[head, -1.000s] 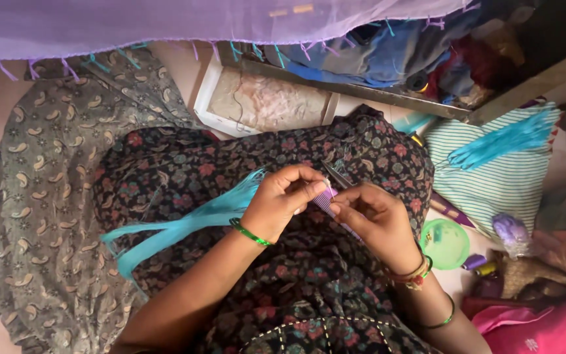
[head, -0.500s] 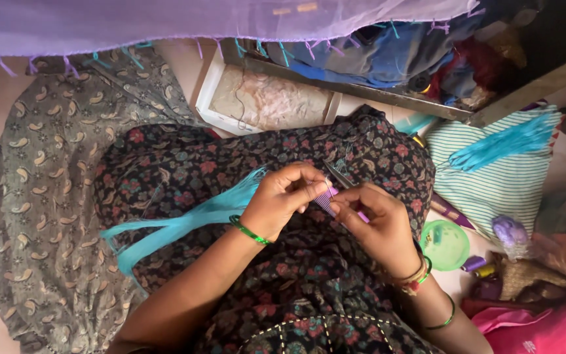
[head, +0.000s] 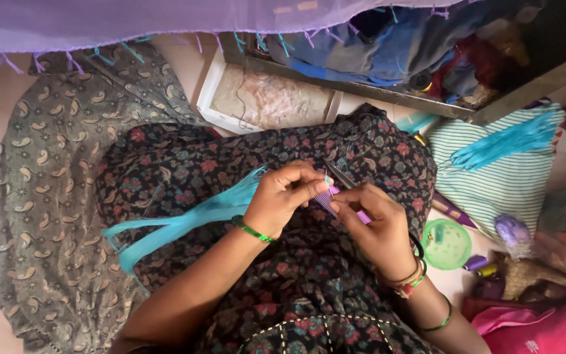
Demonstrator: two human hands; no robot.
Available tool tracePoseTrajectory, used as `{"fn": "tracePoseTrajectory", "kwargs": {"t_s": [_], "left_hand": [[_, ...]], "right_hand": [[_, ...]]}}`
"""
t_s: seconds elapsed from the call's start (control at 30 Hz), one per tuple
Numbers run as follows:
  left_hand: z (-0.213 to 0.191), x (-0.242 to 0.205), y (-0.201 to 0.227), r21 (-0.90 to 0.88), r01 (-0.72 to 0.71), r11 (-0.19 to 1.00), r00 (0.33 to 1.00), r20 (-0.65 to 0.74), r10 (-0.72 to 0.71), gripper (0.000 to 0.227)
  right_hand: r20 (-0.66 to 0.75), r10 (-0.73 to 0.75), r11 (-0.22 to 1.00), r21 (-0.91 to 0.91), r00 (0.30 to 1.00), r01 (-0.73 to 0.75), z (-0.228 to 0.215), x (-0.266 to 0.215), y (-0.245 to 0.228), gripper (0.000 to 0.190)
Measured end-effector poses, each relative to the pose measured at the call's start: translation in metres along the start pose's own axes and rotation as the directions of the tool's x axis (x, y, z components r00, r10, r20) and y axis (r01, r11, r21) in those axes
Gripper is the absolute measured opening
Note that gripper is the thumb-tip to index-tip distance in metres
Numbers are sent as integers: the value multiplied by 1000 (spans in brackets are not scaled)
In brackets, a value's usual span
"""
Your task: The recorder uses scissors and a comb to cut and prepare blue ribbon strands to make tassels or fringe.
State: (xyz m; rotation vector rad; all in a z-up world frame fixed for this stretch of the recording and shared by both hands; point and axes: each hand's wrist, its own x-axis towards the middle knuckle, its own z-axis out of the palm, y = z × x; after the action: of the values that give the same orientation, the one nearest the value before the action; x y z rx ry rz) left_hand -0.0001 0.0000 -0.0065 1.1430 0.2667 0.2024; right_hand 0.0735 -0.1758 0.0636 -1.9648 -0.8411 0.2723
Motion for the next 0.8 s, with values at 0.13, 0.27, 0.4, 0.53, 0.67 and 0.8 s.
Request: {"fn": "tracePoseTrajectory", "kwargs": {"t_s": [0.13, 0.27, 0.4, 0.53, 0.67, 0.8], "left_hand": [[-1, 1, -5, -87, 18, 996, 1000, 26, -15, 12], [-2, 1, -8, -162, 30, 986, 998, 56, -21, 12], [-1, -1, -6, -129, 23, 991, 998, 59, -16, 12], [0, -3, -2, -52, 58, 997, 991, 121, -51, 11], [0, -6, 0, 32, 92, 995, 986, 138, -95, 11], [5, -9, 4, 62, 144, 988, 981, 119, -150, 11]], "right_hand": [[45, 72, 994, 80, 996, -76, -1, 0, -1, 12], [47, 69, 993, 94, 996, -73, -2, 1, 1, 13], [-25, 9, 998, 59, 1000, -7, -6, 6, -4, 14], [-48, -135, 990, 27, 990, 136, -14, 10, -5, 16], [50, -260, 964, -38, 964, 262, -20, 15, -5, 15], [96, -327, 936, -102, 940, 336, -21, 17, -8, 16]]}}
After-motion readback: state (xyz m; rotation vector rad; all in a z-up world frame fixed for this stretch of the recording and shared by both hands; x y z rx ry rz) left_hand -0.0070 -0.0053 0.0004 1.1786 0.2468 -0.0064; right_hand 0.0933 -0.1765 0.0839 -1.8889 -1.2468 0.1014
